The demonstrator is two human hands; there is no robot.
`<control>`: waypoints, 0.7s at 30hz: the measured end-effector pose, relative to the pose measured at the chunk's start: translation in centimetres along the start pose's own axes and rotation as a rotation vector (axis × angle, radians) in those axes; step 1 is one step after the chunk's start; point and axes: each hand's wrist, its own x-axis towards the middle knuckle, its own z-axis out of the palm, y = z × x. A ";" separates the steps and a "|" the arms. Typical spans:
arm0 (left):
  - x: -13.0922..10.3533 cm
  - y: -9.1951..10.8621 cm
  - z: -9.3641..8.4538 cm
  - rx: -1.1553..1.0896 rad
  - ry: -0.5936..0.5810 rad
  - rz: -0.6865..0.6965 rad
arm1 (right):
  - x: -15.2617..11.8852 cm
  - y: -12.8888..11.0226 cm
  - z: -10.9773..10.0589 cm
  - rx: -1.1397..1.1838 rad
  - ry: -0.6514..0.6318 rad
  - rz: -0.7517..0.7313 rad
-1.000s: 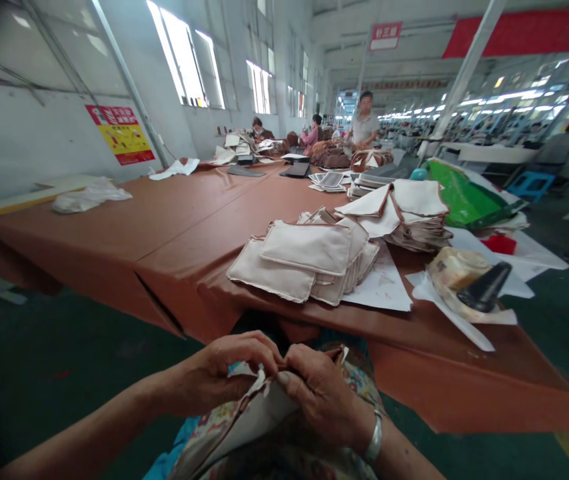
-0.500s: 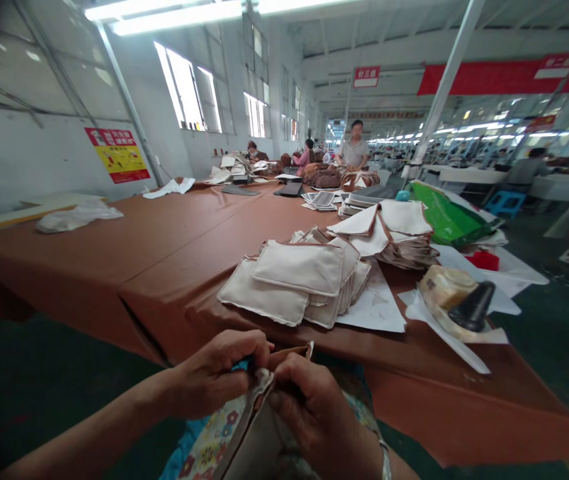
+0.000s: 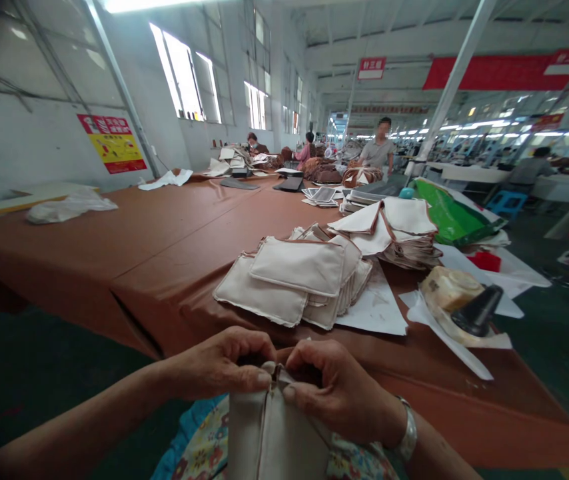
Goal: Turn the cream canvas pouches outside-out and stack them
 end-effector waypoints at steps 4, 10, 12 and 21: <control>0.7 -0.4 0.0 -0.067 0.012 -0.037 | 0.7 0.7 -0.7 0.221 -0.095 0.052; 1.6 -0.7 -0.1 -0.236 0.028 -0.032 | 1.5 0.5 -0.7 0.068 -0.073 -0.019; 2.0 -0.8 0.0 -0.283 0.051 -0.038 | 1.5 0.3 -0.5 -0.069 -0.039 -0.037; 2.1 -1.3 0.2 -0.200 0.140 -0.070 | 1.2 0.8 0.2 -0.354 0.077 -0.078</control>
